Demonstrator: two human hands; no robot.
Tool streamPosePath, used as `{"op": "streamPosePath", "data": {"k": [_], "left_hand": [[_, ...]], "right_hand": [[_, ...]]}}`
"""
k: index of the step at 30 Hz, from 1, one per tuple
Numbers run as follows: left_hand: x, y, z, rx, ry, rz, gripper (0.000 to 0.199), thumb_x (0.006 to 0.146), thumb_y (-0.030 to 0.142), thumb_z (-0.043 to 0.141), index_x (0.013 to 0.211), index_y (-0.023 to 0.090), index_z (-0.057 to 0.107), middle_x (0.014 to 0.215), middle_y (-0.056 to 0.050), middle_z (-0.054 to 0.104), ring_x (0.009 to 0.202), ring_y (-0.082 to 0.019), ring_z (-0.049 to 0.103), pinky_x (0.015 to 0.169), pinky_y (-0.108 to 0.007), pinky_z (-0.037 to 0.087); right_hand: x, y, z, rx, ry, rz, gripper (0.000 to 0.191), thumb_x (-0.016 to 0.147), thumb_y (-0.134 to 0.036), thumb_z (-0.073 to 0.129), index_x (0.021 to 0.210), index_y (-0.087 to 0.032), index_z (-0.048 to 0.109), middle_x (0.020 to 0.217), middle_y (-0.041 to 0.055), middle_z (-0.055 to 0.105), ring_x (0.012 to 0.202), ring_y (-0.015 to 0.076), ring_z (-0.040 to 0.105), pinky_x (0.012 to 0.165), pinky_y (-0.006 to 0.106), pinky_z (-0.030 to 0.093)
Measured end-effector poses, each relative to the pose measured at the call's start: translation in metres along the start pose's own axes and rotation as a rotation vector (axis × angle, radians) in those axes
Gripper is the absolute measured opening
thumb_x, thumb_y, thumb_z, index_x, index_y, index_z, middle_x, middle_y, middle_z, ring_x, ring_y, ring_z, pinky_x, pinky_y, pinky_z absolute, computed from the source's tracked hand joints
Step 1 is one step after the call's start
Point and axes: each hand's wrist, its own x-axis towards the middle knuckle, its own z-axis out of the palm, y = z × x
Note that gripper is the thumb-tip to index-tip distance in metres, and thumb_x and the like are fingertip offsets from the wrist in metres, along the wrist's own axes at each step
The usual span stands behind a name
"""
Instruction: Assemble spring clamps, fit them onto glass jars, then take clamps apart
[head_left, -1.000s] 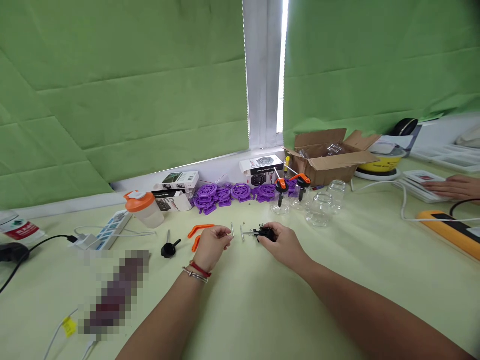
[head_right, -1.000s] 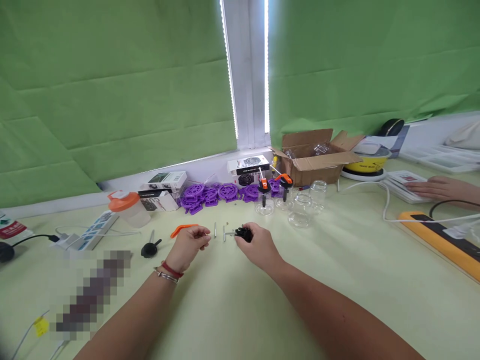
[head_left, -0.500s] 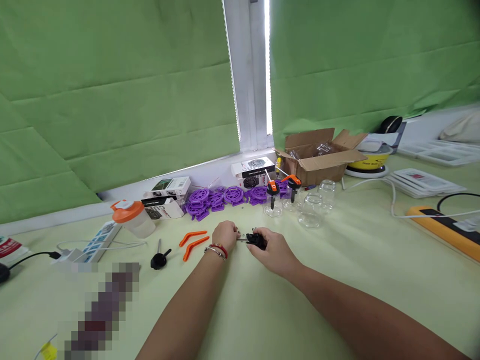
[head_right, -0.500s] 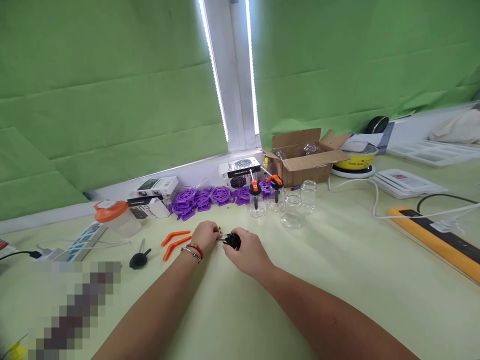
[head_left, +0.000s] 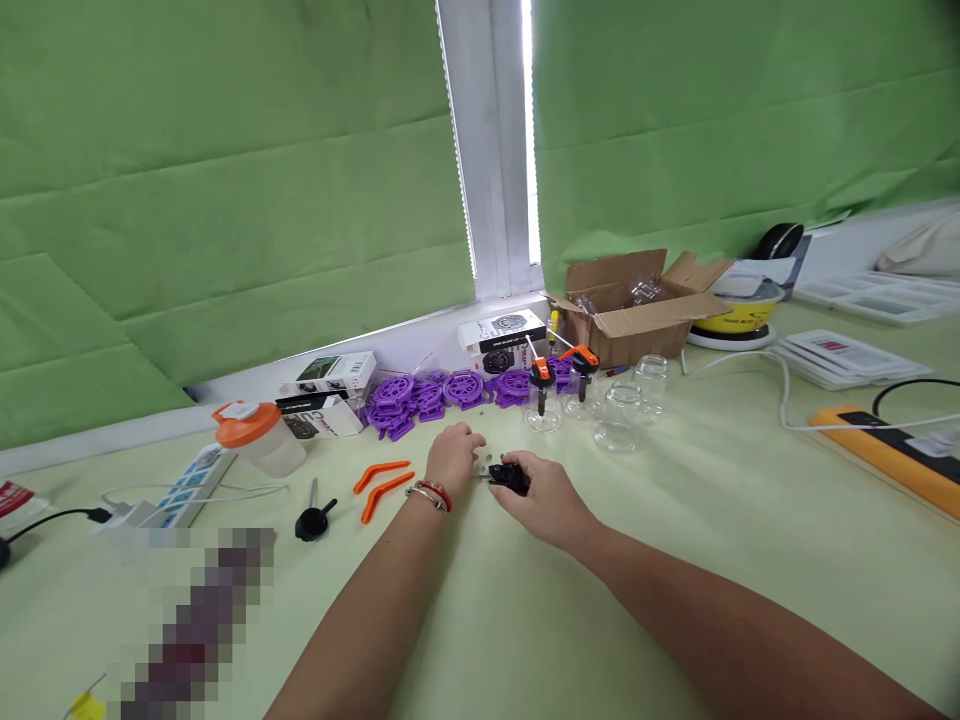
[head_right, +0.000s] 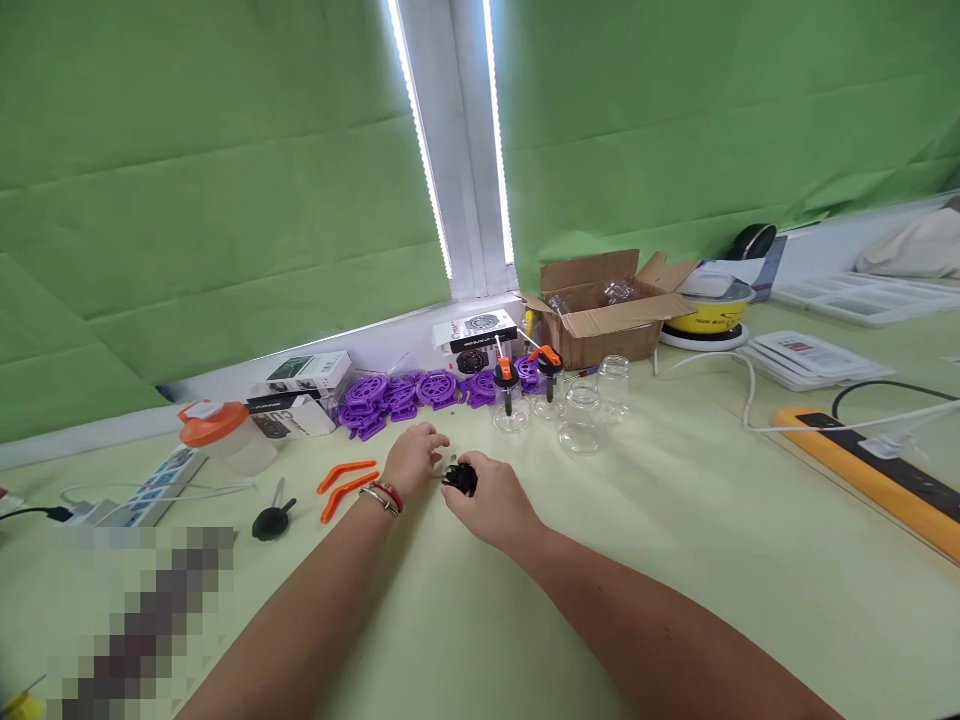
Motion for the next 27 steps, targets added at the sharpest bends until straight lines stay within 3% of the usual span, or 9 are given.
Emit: {"op": "streamPosePath", "data": {"k": [4, 8, 15, 21, 27], "left_hand": [[0.010, 0.004, -0.005, 0.057, -0.031, 0.206, 0.018, 0.075, 0.016, 0.055, 0.081, 0.024, 0.070, 0.090, -0.006, 0.063, 0.095, -0.021, 0.051, 0.081, -0.032, 0.035], [0.016, 0.000, -0.006, 0.085, -0.049, 0.291, 0.023, 0.074, 0.012, 0.056, 0.088, 0.024, 0.070, 0.085, -0.005, 0.066, 0.086, -0.020, 0.053, 0.077, -0.032, 0.034], [0.022, 0.003, -0.002, 0.090, -0.089, 0.318, 0.012, 0.073, 0.022, 0.061, 0.078, 0.023, 0.072, 0.078, -0.005, 0.069, 0.080, -0.019, 0.056, 0.072, -0.031, 0.034], [0.024, 0.004, 0.004, 0.080, -0.068, 0.273, 0.015, 0.072, 0.017, 0.057, 0.072, 0.022, 0.071, 0.077, -0.005, 0.068, 0.079, -0.019, 0.056, 0.072, -0.032, 0.034], [0.023, -0.001, 0.005, 0.052, -0.072, 0.240, 0.019, 0.074, 0.015, 0.055, 0.082, 0.023, 0.071, 0.082, -0.004, 0.069, 0.082, -0.019, 0.057, 0.075, -0.031, 0.035]], "right_hand": [[-0.002, -0.002, -0.001, 0.011, -0.015, -0.009, 0.022, 0.070, -0.030, 0.055, 0.089, -0.020, 0.060, 0.070, -0.0005, 0.062, 0.058, 0.0128, 0.052, 0.054, 0.023, 0.041], [-0.001, -0.003, -0.001, 0.012, -0.005, -0.027, 0.021, 0.069, -0.028, 0.055, 0.087, -0.020, 0.060, 0.073, 0.0006, 0.063, 0.062, 0.0140, 0.054, 0.057, 0.024, 0.041], [-0.001, -0.003, -0.001, 0.012, -0.026, -0.020, 0.024, 0.070, -0.028, 0.054, 0.091, -0.020, 0.060, 0.071, 0.0005, 0.062, 0.060, 0.0139, 0.052, 0.055, 0.024, 0.040], [-0.004, -0.005, -0.002, 0.015, -0.035, -0.015, 0.019, 0.070, -0.029, 0.053, 0.085, -0.020, 0.059, 0.068, -0.0011, 0.058, 0.058, 0.0128, 0.049, 0.053, 0.023, 0.038], [0.004, -0.004, -0.012, 0.047, -0.022, 0.023, 0.024, 0.067, -0.028, 0.054, 0.089, -0.020, 0.061, 0.073, -0.0001, 0.062, 0.064, 0.0140, 0.053, 0.059, 0.024, 0.041]]}}
